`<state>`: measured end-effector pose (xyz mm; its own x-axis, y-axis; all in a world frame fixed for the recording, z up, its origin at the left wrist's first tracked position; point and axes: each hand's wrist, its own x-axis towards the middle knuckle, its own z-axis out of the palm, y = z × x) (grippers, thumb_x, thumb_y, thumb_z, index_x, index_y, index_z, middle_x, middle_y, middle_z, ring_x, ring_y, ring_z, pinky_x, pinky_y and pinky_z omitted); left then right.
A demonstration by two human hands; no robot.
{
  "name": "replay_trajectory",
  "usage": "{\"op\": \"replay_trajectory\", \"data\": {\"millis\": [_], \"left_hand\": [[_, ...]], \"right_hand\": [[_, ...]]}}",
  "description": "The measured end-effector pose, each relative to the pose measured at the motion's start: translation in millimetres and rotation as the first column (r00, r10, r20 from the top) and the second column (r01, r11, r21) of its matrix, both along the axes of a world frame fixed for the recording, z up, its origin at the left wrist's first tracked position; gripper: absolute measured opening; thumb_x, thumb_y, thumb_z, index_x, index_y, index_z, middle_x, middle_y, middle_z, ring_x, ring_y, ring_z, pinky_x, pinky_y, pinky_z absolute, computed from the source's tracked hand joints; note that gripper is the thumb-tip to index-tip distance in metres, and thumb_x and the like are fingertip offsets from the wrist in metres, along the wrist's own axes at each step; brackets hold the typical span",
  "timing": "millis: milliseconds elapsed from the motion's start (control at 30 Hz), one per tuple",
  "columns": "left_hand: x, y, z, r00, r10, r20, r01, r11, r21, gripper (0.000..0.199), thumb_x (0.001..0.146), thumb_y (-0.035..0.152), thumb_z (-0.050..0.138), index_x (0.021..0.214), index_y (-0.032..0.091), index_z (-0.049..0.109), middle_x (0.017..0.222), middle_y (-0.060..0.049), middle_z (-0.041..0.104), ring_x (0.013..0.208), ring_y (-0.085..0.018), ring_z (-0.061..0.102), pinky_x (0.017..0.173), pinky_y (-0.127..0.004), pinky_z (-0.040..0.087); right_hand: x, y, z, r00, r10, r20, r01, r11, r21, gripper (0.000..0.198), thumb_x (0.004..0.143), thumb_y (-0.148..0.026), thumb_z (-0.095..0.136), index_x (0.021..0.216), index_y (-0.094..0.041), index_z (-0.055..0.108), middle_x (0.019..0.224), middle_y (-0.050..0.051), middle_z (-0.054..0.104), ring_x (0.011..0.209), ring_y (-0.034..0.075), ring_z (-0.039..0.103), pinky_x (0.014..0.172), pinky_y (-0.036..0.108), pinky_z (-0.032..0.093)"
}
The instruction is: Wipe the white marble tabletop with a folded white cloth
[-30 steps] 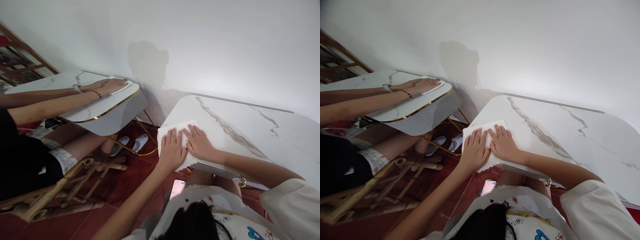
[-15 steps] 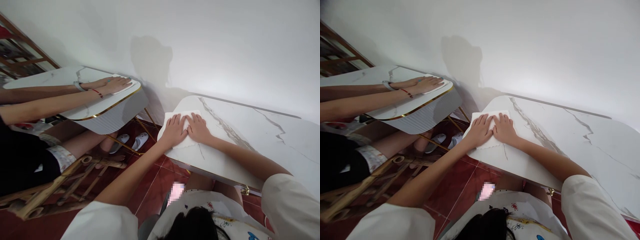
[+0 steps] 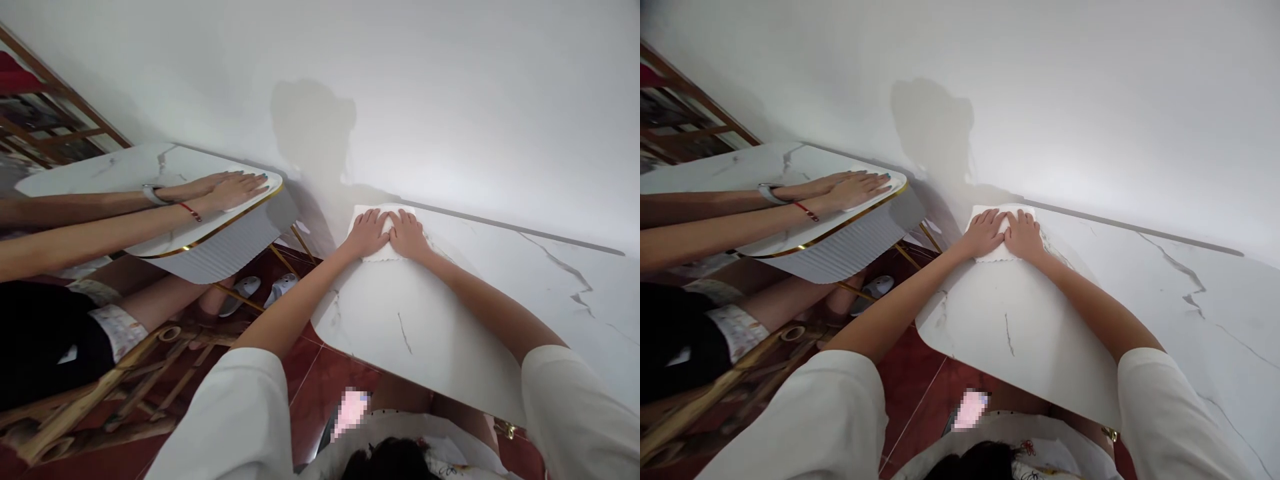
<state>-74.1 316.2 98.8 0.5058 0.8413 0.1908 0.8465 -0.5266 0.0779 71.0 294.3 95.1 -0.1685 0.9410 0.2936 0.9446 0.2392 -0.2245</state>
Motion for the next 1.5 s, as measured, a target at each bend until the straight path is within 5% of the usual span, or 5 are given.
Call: {"op": "replay_trajectory", "data": {"millis": [400,767,967,1267,1500], "left_hand": [[18.7,49.1,-2.9,0.997,0.009,0.074,-0.010,1.000,0.018,0.056,0.092,0.035,0.031,0.144,0.014,0.035,0.150,-0.014,0.036,0.139,-0.027,0.029,0.113,-0.043,0.023],[24.0,41.0,-7.1,0.995,0.065,0.074,-0.066,0.998,0.019,0.058,0.092,0.035,0.031,0.146,0.013,0.033,0.153,-0.014,0.032,0.141,-0.028,0.027,0.114,-0.043,0.020],[20.8,13.8,-9.2,0.998,0.043,0.040,-0.044,0.999,0.020,0.058,0.092,0.036,0.032,0.146,0.014,0.032,0.153,-0.014,0.030,0.141,-0.029,0.025,0.114,-0.045,0.019],[7.4,-77.7,-4.0,0.998,0.060,0.015,-0.060,0.998,0.024,0.059,0.092,0.034,0.033,0.147,0.011,0.030,0.154,-0.016,0.029,0.142,-0.031,0.024,0.114,-0.046,0.020],[4.4,-121.2,-3.6,0.998,0.068,-0.002,-0.068,0.997,0.034,0.059,0.092,0.033,0.035,0.146,0.010,0.031,0.153,-0.018,0.030,0.141,-0.032,0.025,0.114,-0.047,0.021]], "right_hand": [[14.9,45.4,0.9,0.996,-0.043,-0.080,0.042,0.999,-0.015,0.049,0.091,-0.023,0.030,0.139,-0.021,0.041,0.144,0.012,0.040,0.128,0.030,0.035,0.100,0.048,0.033],[18.7,40.3,0.2,0.999,-0.031,-0.009,0.031,1.000,-0.001,0.051,0.092,-0.024,0.028,0.142,-0.018,0.038,0.148,0.012,0.037,0.130,0.029,0.035,0.103,0.045,0.033],[17.8,8.4,-1.5,0.998,-0.041,0.052,0.040,0.999,0.012,0.052,0.094,-0.026,0.028,0.144,-0.016,0.036,0.150,0.013,0.035,0.133,0.030,0.033,0.104,0.045,0.033],[10.4,-69.0,0.4,0.995,0.037,0.087,-0.039,0.999,0.010,0.051,0.094,-0.024,0.029,0.143,-0.014,0.038,0.149,0.015,0.036,0.133,0.031,0.034,0.104,0.046,0.033],[8.9,-109.2,-1.0,0.995,0.059,0.085,-0.060,0.998,0.014,0.052,0.093,-0.026,0.031,0.144,-0.015,0.038,0.149,0.015,0.037,0.133,0.031,0.034,0.104,0.045,0.033]]}}
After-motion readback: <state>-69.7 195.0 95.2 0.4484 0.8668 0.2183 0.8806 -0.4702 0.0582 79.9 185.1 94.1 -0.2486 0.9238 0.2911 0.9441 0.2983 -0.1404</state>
